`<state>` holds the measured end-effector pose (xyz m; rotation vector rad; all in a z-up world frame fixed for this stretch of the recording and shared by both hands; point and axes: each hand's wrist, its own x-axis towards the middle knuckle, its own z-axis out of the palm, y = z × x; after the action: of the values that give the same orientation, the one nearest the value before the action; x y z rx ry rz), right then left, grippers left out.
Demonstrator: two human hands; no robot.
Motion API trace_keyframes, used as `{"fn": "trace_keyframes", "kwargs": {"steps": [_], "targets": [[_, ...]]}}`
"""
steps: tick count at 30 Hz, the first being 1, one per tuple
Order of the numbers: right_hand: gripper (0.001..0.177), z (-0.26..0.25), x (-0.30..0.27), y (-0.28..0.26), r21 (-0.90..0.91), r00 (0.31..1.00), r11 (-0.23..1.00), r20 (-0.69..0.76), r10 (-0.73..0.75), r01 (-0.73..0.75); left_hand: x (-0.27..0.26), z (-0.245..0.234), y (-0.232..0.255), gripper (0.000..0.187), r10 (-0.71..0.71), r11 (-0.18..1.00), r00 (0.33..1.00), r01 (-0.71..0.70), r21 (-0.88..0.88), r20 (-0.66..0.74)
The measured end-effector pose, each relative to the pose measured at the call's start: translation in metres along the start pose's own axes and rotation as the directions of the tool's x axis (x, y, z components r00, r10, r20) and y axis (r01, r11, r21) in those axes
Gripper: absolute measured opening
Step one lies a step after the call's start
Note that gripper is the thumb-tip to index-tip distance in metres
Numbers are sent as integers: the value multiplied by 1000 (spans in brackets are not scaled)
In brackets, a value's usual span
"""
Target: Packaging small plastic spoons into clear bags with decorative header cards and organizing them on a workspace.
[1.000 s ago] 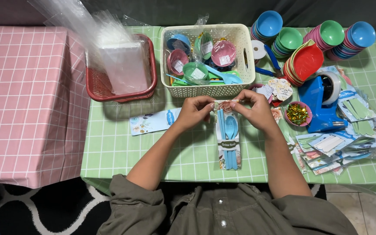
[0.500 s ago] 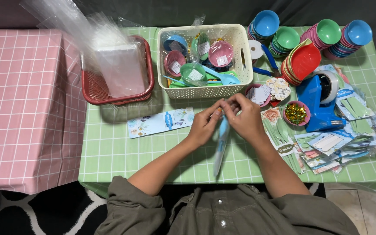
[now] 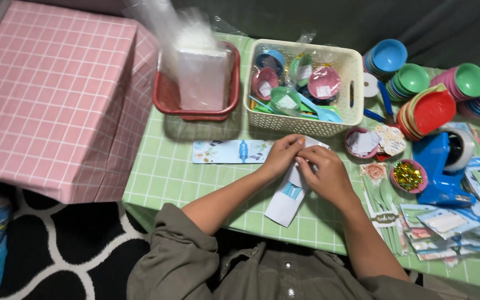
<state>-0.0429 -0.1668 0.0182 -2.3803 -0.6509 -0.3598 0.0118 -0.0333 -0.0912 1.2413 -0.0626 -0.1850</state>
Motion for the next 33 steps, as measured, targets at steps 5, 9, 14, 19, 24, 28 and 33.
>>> {"fn": "trace_keyframes", "kwargs": {"steps": [5,9,14,19,24,28,33], "targets": [[12,-6,2,-6,17,997,1000,75,17,-19,-3,1,10,30,9,990,1000,-8,140,-9],[9,-9,5,-4,98,998,994,55,37,-42,0,-1,9,31,-15,968,999,5,253,39],[12,-23,10,-1,204,999,979,-31,9,-3,-28,-1,71,33,35,940,997,-57,336,70],[9,-45,31,-28,136,996,990,-86,-26,38,-65,-41,84,34,160,922,986,-169,347,54],[12,-26,70,-28,-68,983,983,-51,-176,173,-95,-89,71,34,231,973,907,-224,63,-351],[19,2,98,-35,-202,977,960,-44,-208,196,-99,-111,57,32,253,954,843,-299,-22,-475],[21,26,116,-19,-221,984,959,55,-168,176,-95,-123,45,32,270,929,821,-360,-90,-502]]}}
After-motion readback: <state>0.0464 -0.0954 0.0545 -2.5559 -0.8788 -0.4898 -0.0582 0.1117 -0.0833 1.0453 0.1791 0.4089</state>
